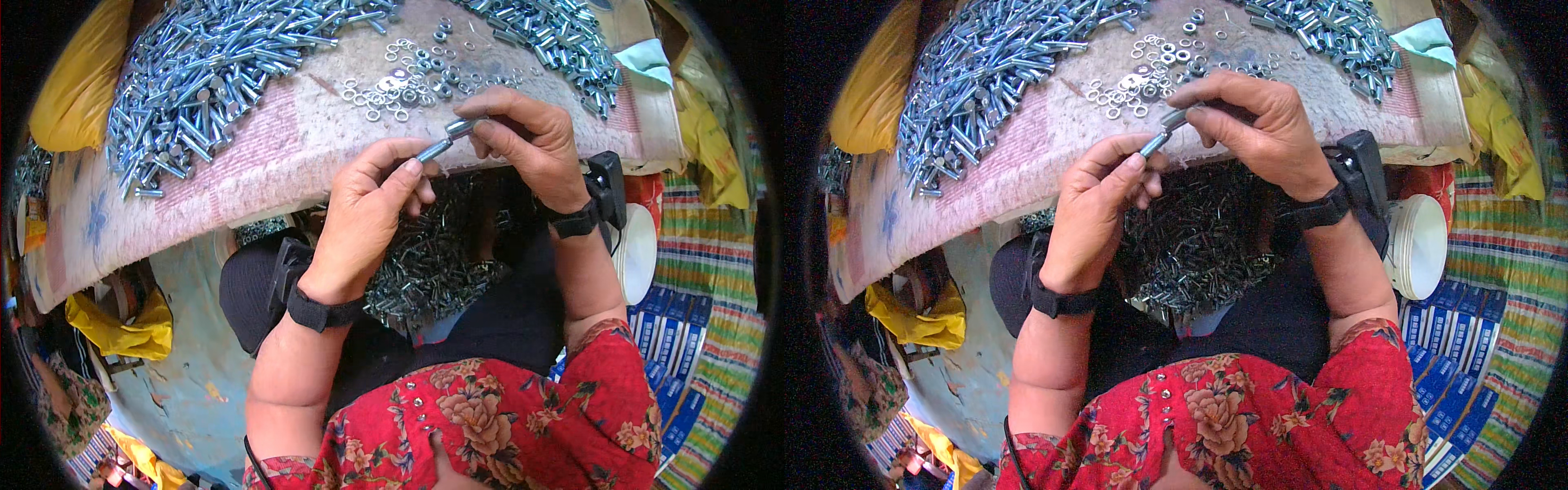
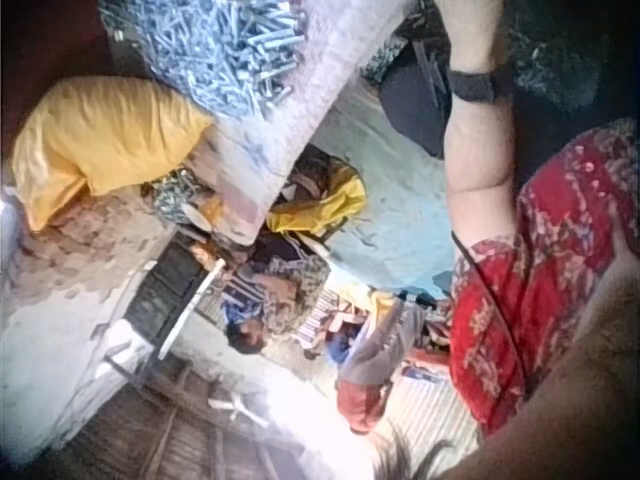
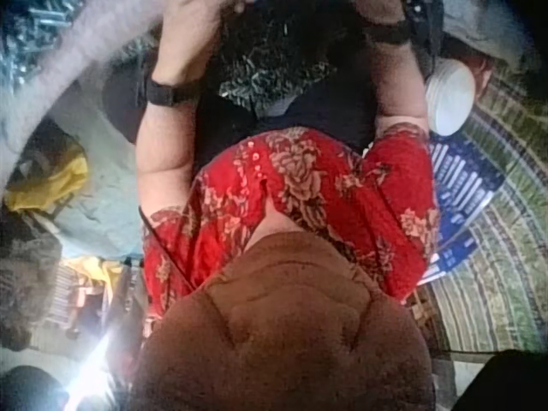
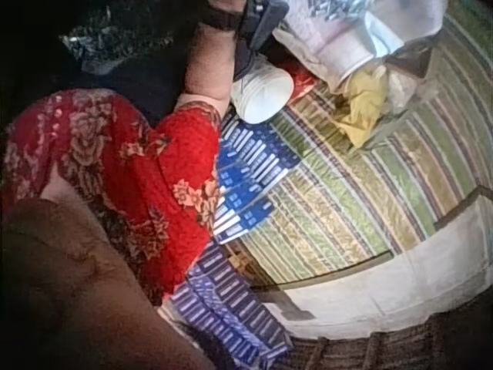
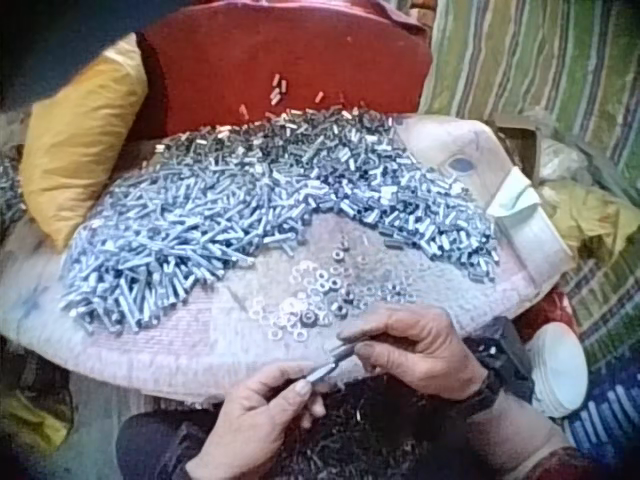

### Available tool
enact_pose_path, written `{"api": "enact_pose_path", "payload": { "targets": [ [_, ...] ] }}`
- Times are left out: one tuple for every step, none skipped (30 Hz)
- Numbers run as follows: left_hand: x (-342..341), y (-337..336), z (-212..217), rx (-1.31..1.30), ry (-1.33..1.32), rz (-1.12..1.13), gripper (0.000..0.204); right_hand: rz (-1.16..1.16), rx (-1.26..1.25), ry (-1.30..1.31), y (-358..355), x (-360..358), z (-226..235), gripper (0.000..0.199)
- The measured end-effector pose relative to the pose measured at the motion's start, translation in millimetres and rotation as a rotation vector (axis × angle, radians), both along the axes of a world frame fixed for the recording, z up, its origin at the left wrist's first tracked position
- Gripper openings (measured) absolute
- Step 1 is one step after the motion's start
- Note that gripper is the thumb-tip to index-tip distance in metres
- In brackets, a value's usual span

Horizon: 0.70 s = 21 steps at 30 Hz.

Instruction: Assembling metal washers onto bolts by hand.

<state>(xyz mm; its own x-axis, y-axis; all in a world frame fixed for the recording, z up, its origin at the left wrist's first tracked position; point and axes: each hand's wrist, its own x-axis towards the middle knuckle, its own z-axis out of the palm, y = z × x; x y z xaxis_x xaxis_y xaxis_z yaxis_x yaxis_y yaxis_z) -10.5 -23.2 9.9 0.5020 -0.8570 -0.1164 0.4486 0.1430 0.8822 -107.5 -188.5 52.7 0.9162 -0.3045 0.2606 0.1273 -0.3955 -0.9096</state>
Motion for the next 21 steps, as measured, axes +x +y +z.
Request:
{"api": "enact_pose_path", "payload": {
  "targets": [
    [-0.8, 0.4, -1.0, 0.000, 0.000, 0.004, 0.023, 0.022, 0.002, 0.025, -0.6, -3.4, 2.3, 0.017],
    [-1.9, 0.0, -2.0, -0.017, -0.037, -0.008, 0.023, 0.045, 0.003, 0.051, -1.4, -6.5, 4.4, 0.018],
    [-2.5, 0.1, -2.5, -0.035, -0.073, -0.020, 0.023, 0.049, 0.002, 0.051, -1.9, -7.8, 5.4, 0.018],
    [-2.2, 1.2, -2.5, -0.035, -0.072, -0.015, 0.023, 0.079, -0.027, 0.053, -2.9, -8.2, 6.0, 0.018],
    [-1.5, 2.4, -2.4, -0.027, -0.073, -0.027, 0.022, 0.108, -0.055, 0.055, -3.6, -8.6, 6.8, 0.018],
    [-1.3, 3.3, -2.3, -0.019, -0.074, -0.039, 0.022, 0.111, -0.055, 0.056, -3.9, -9.0, 7.7, 0.018],
    [-1.7, 3.6, -2.8, -0.020, -0.072, -0.036, 0.022, 0.118, -0.055, 0.067, -4.1, -9.3, 8.5, 0.018],
    [-1.7, 3.1, -3.8, -0.044, -0.039, -0.038, 0.022, 0.124, -0.056, 0.077, -4.4, -9.1, 9.2, 0.018],
    [-1.7, 3.1, -4.4, -0.067, -0.005, -0.039, 0.021, 0.124, -0.057, 0.079, -4.7, -8.8, 9.7, 0.018],
    [-1.5, 3.5, -3.0, -0.069, -0.004, -0.039, 0.021, 0.129, -0.019, 0.105, -5.1, -8.6, 10.1, 0.018],
    [-0.8, 3.9, -0.7, -0.056, 0.014, -0.030, 0.022, 0.135, 0.019, 0.131, -5.3, -7.9, 10.0, 0.018],
    [-0.2, 4.1, 0.4, -0.044, 0.032, -0.020, 0.022, 0.136, 0.019, 0.131, -5.3, -6.8, 9.3, 0.018],
    [0.1, 3.7, -0.5, -0.045, 0.033, -0.020, 0.022, 0.129, 0.005, 0.138, -4.8, -5.3, 8.1, 0.018],
    [0.4, 3.4, -2.4, -0.037, -0.041, -0.028, 0.024, 0.126, -0.007, 0.144, -3.6, -2.9, 6.6, 0.018],
    [0.5, 3.1, -3.6, -0.030, -0.114, -0.035, 0.026, 0.129, -0.006, 0.145, 0.2, 0.0, 5.7, 0.018],
    [-1.1, 2.3, -2.5, -0.028, -0.113, -0.032, 0.026, 0.098, -0.117, 0.116, 7.3, 3.6, 4.7, 0.016],
    [-4.3, 1.0, 1.7, -0.083, 0.001, 0.035, 0.031, 0.067, -0.227, 0.087, 15.2, 7.6, 4.3, 0.015],
    [-7.1, -0.9, 6.2, -0.141, 0.115, 0.097, 0.035, 0.033, -0.114, 0.072, 23.8, 11.2, -1.2, 0.014],
    [-7.7, -1.7, 12.2, -0.134, 0.122, 0.110, 0.043, 0.046, -0.202, 0.037, 27.9, 14.6, -7.1, 0.014],
    [-6.8, -0.1, 10.5, -0.134, 0.123, 0.114, 0.043, 0.063, -0.289, 0.001, 31.2, 18.3, -10.8, 0.013],
    [-5.5, 2.2, 7.6, -0.113, 0.087, 0.088, 0.047, 0.059, -0.280, 0.044, 35.4, 19.7, -11.0, 0.013]
  ]
}}
